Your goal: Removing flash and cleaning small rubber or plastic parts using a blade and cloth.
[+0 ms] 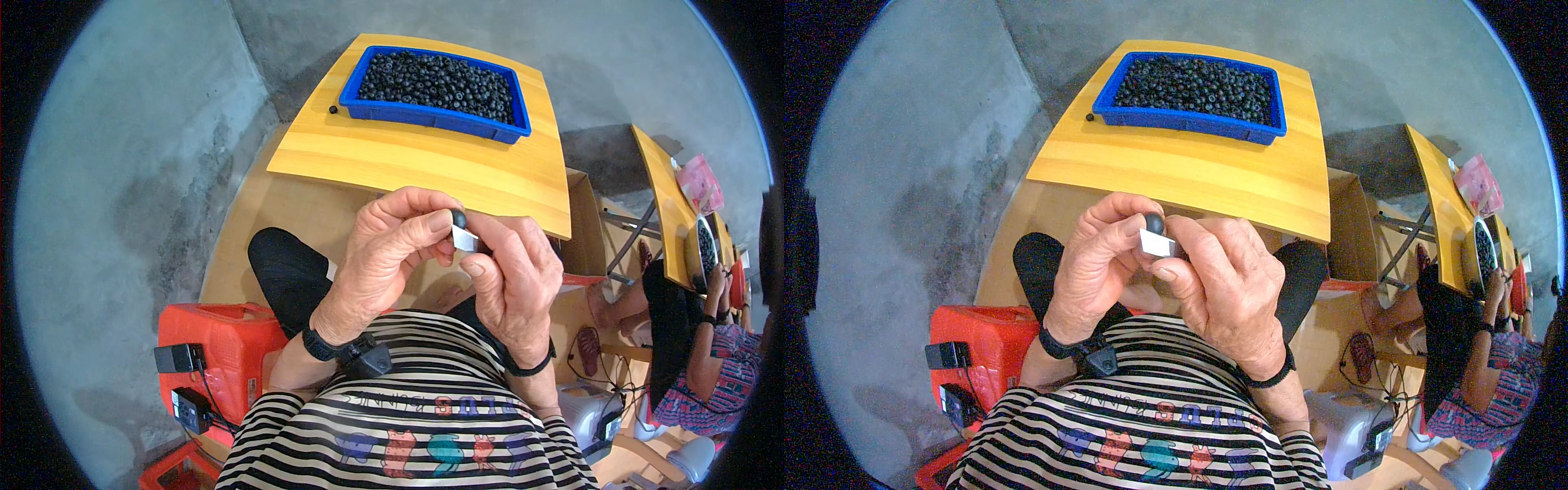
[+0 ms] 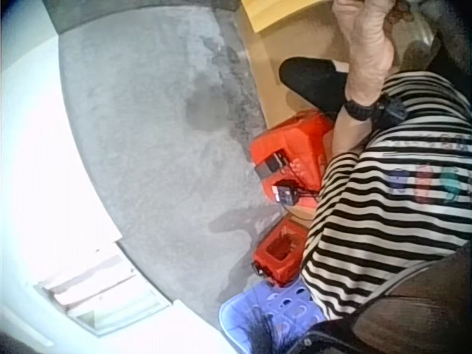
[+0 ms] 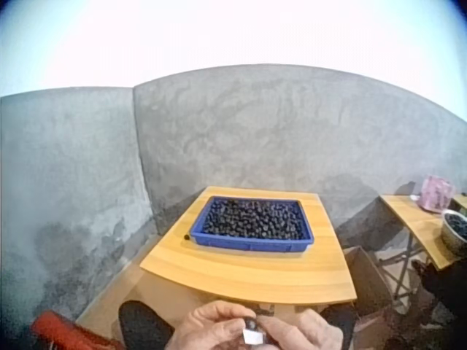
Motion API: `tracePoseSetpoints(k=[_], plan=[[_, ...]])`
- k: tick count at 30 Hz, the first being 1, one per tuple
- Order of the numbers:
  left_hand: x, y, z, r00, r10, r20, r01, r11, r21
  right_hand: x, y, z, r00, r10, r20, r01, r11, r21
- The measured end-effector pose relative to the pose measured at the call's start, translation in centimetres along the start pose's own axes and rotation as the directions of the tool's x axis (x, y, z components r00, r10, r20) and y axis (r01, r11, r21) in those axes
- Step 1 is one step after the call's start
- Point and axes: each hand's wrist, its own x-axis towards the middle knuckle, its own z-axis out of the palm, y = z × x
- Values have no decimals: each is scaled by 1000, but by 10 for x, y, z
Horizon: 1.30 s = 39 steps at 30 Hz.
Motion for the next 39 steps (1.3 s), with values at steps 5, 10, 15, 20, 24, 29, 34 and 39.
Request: tracePoseSetpoints(k=[5, 10, 15, 20, 24, 29, 34, 39], plan=[[-1, -2, -1, 1000, 8, 6, -8, 1000, 8, -3, 3, 0, 999, -46, -24, 45, 997, -70], [-1, -4, 0, 999, -4, 42, 4, 1000, -7, -7, 4, 0, 999, -32, -37, 30, 998, -58], [-2, -6, 0, 1000, -9, -21, 11, 998, 69, -8, 6, 1, 999, -28, -42, 26, 999, -47], [-2, -7, -1, 1000, -19, -16, 20, 999, 38, -10, 7, 3, 999, -23, -44, 21, 999, -45], [-2, -9, -3, 1000, -13, -17, 14, 999, 40, -11, 7, 3, 999, -10, -42, 8, 999, -53], [-2, -13, -5, 1000, 6, -1, -6, 999, 54, -12, 5, 1, 1000, 1, -20, -2, 998, -57], [1, -13, -9, 995, 33, 93, -34, 999, 15, -15, 5, 1, 1000, 9, -19, -10, 999, -32], [3, -21, -9, 996, 72, 57, -71, 997, -23, -17, 13, 9, 999, 13, -48, -14, 1000, -28]])
